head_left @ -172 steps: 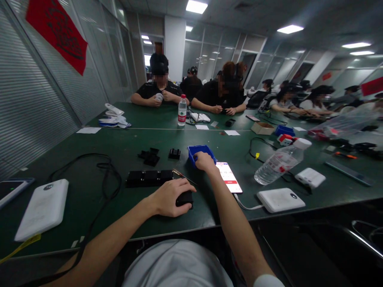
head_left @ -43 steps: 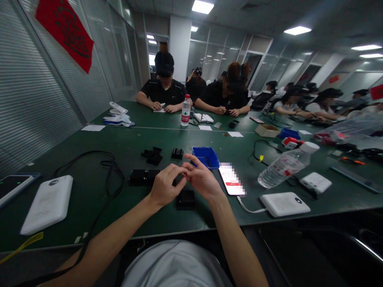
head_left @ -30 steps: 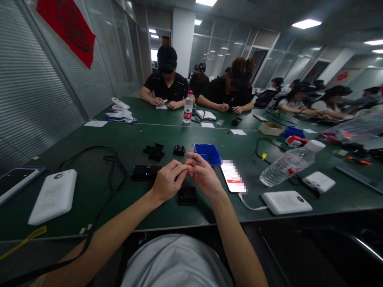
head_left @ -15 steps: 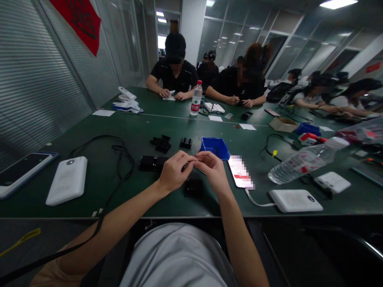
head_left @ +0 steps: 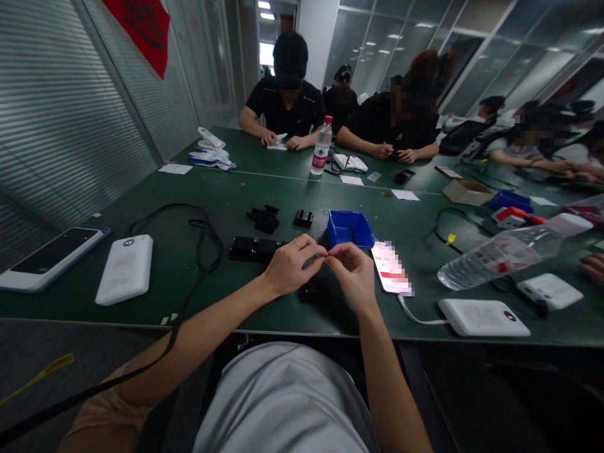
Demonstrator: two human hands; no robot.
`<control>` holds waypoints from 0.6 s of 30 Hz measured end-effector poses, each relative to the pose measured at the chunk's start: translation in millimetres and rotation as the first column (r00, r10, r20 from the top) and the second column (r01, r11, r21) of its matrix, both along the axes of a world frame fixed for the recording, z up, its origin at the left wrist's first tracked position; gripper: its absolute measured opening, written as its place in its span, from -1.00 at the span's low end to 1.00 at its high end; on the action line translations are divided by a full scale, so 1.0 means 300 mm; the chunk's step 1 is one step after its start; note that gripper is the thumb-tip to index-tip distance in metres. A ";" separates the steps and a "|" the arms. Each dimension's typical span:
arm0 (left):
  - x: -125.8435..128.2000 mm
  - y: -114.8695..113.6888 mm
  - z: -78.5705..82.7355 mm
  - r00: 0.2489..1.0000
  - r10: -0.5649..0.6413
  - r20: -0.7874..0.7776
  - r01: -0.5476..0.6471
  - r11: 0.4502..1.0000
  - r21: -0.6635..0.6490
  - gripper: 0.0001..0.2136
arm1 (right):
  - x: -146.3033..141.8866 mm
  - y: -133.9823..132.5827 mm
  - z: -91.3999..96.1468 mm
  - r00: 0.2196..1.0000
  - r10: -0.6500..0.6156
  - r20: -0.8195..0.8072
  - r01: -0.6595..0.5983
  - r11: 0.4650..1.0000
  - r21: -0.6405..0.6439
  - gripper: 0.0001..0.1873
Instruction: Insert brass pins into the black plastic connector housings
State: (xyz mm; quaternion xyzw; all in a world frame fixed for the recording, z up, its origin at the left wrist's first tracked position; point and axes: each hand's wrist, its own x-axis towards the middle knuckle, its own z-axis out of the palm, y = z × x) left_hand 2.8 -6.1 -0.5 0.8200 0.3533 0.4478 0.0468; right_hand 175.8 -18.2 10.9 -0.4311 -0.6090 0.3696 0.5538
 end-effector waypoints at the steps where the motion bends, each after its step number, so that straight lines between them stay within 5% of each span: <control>1: 0.000 0.000 0.000 0.999 -0.022 -0.028 0.022 1.000 -0.009 -0.85 | 0.008 -0.003 -0.001 1.000 -0.005 0.022 0.005 1.000 0.011 -0.91; 9: -0.014 -0.022 0.025 0.930 -0.296 -0.216 0.263 0.950 -0.170 -0.42 | 0.133 -0.046 -0.037 0.987 -0.004 0.161 -0.006 0.998 0.060 -0.96; 18: -0.011 -0.021 0.014 0.906 -0.344 -0.246 0.280 0.924 -0.261 -0.32 | 0.149 -0.088 -0.062 0.907 0.064 0.416 -0.097 0.994 0.058 -0.96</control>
